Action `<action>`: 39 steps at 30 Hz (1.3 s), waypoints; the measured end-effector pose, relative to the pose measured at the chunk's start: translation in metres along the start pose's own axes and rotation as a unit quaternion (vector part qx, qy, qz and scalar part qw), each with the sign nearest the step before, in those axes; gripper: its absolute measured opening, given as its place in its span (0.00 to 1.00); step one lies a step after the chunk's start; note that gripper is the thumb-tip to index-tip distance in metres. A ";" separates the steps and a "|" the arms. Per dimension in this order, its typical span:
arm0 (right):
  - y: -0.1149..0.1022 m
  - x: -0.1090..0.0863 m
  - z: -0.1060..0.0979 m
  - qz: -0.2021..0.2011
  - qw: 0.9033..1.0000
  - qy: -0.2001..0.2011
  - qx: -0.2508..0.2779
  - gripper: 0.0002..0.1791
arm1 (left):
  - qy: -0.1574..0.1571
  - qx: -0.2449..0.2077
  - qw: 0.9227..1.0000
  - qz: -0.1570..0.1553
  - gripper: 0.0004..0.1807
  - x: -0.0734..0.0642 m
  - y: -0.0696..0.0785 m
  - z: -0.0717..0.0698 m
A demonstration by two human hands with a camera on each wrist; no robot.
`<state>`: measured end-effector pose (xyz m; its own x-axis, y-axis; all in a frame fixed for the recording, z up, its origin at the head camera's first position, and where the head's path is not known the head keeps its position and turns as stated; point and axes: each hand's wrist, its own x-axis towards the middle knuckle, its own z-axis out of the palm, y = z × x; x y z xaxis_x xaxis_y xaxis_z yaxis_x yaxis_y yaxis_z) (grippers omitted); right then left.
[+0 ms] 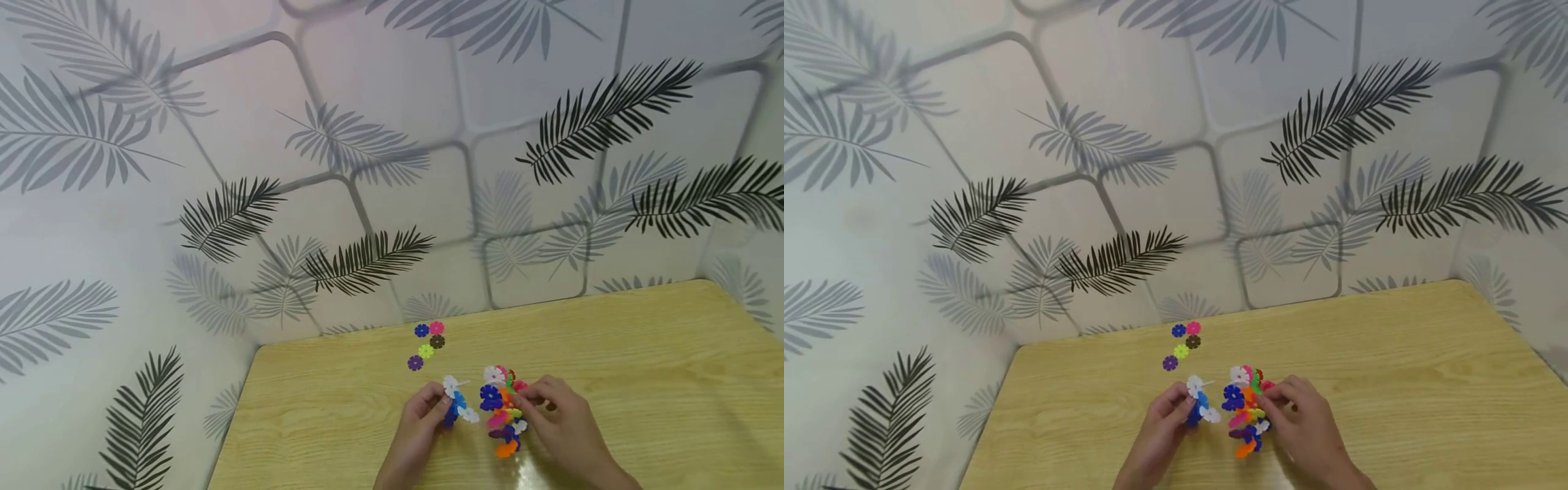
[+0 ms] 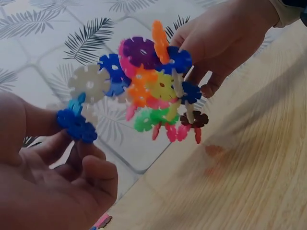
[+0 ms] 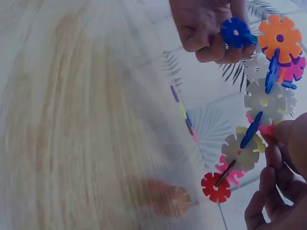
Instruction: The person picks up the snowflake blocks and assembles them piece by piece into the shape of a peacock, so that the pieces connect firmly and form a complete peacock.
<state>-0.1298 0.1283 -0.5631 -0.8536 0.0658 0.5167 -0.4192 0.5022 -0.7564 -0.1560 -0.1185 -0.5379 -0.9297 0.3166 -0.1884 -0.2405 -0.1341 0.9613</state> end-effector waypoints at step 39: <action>0.003 -0.003 -0.013 0.070 0.934 -0.123 0.327 0.12 | -0.232 0.051 0.968 0.075 0.21 -0.008 -0.007 0.003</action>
<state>-0.1246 0.1410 -0.5611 -0.9260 -0.1485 0.3472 -0.3285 -0.1365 -0.9346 -0.1464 -0.1171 -0.5423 -0.7206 0.6921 0.0418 -0.0626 -0.1249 0.9902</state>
